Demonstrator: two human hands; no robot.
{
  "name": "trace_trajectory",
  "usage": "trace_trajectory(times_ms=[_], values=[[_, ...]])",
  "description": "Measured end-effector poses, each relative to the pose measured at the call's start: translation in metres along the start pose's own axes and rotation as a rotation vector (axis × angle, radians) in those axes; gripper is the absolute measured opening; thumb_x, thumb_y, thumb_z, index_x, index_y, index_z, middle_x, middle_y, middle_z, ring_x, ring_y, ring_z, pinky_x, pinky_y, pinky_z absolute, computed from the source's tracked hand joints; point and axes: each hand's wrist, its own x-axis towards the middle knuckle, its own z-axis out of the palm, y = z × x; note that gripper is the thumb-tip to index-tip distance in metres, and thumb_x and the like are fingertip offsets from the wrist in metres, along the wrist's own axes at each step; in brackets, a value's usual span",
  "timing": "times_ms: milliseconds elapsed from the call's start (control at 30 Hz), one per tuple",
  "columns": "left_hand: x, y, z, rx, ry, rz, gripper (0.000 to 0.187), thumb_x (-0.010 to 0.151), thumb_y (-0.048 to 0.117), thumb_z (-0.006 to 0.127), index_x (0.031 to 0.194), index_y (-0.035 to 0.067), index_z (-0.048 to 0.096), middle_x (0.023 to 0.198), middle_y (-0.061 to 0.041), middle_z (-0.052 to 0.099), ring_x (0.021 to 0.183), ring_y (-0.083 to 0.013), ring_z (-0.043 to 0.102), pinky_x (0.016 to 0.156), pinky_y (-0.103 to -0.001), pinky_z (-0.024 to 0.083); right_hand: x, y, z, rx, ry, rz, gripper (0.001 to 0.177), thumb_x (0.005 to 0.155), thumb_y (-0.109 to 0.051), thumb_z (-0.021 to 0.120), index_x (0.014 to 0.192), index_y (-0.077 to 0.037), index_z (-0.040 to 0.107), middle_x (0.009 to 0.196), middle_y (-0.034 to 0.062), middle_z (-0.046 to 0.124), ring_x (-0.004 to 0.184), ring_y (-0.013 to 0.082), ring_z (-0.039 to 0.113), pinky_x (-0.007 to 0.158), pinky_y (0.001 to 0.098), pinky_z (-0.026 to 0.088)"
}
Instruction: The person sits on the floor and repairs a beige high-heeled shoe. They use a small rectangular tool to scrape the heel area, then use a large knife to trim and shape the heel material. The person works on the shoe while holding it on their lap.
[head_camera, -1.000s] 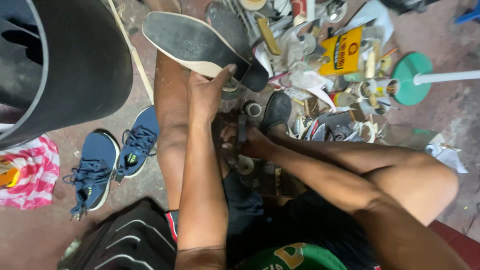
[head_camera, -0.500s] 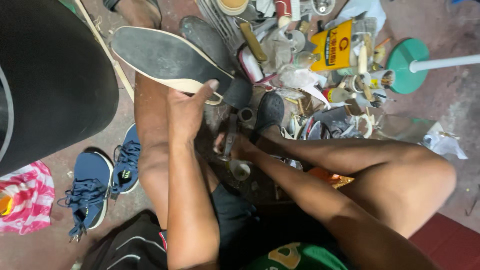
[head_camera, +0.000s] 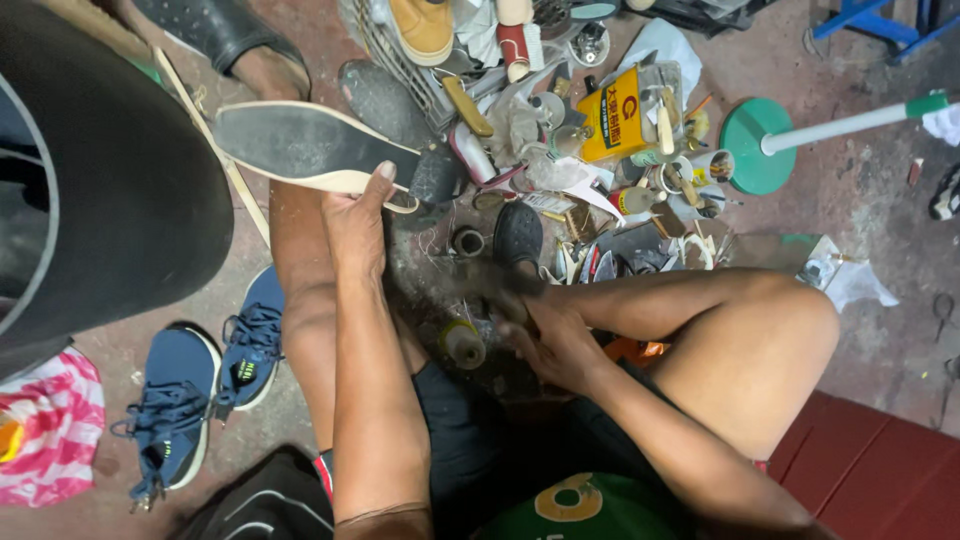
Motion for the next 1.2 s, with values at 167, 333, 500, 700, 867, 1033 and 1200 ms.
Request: trace_trajectory(times_ms=[167, 333, 500, 700, 867, 1033, 1200], values=[[0.001, -0.009, 0.007, -0.117, 0.035, 0.023, 0.026, 0.087, 0.008, 0.081, 0.109, 0.004, 0.068, 0.098, -0.002, 0.072, 0.084, -0.0102, 0.068, 0.076, -0.026, 0.057, 0.030, -0.024, -0.015, -0.012, 0.353, -0.228, 0.029, 0.099, -0.026, 0.065, 0.118, -0.003, 0.060, 0.088, 0.0166, 0.068, 0.076, 0.0329, 0.070, 0.063, 0.0391, 0.052], [0.001, -0.011, 0.013, 0.063, 0.100, 0.116, 0.024, 0.089, 0.008, 0.084, 0.105, 0.000, 0.069, 0.095, -0.003, 0.071, 0.082, -0.0114, 0.065, 0.075, -0.025, 0.053, 0.018, -0.039, -0.046, 0.091, 0.330, -0.216, 0.023, 0.104, -0.027, 0.057, 0.102, -0.006, 0.066, 0.079, 0.0105, 0.069, 0.071, 0.0256, 0.069, 0.068, 0.0362, 0.054], [-0.003, -0.007, 0.013, 0.207, 0.135, 0.190, 0.022, 0.087, 0.012, 0.084, 0.100, 0.000, 0.071, 0.093, -0.003, 0.072, 0.081, -0.0111, 0.065, 0.075, -0.026, 0.054, 0.065, -0.050, -0.037, -0.642, 0.502, -0.752, 0.021, 0.097, -0.010, 0.048, 0.107, -0.006, 0.066, 0.099, 0.0179, 0.073, 0.081, 0.0376, 0.069, 0.071, 0.0463, 0.054], [0.003, -0.001, 0.016, 0.314, 0.193, 0.142, 0.025, 0.088, 0.017, 0.085, 0.082, -0.002, 0.069, 0.077, -0.006, 0.069, 0.069, -0.0136, 0.062, 0.067, -0.029, 0.051, 0.068, -0.070, -0.045, -0.065, 0.371, -0.273, 0.031, 0.102, -0.019, 0.060, 0.126, 0.001, 0.053, 0.104, 0.0218, 0.068, 0.099, 0.0468, 0.065, 0.075, 0.0511, 0.052], [-0.002, -0.005, 0.009, 0.328, 0.149, 0.266, 0.025, 0.087, 0.021, 0.084, 0.086, 0.000, 0.071, 0.080, -0.002, 0.069, 0.072, -0.0112, 0.062, 0.068, -0.028, 0.051, 0.055, -0.083, -0.049, -0.249, 0.461, -0.594, 0.034, 0.101, -0.015, 0.056, 0.133, -0.005, 0.053, 0.113, 0.0265, 0.068, 0.098, 0.0482, 0.067, 0.080, 0.0522, 0.054], [0.017, -0.001, 0.021, 0.437, 0.162, 0.213, 0.031, 0.090, 0.024, 0.085, 0.076, 0.001, 0.070, 0.072, -0.004, 0.068, 0.067, -0.0127, 0.061, 0.066, -0.029, 0.051, 0.080, -0.032, -0.040, -0.258, 0.264, -0.126, 0.044, 0.103, -0.028, 0.063, 0.132, 0.002, 0.053, 0.099, 0.0297, 0.068, 0.095, 0.0495, 0.064, 0.077, 0.0548, 0.051], [0.008, -0.017, 0.007, 0.175, 0.157, 0.225, 0.024, 0.085, 0.021, 0.084, 0.087, 0.002, 0.068, 0.081, -0.002, 0.068, 0.070, -0.0115, 0.062, 0.066, -0.028, 0.052, 0.064, 0.014, -0.005, -0.574, 0.493, -0.813, 0.041, 0.107, -0.022, 0.058, 0.133, 0.008, 0.051, 0.101, 0.0340, 0.070, 0.084, 0.0471, 0.065, 0.073, 0.0504, 0.054]])
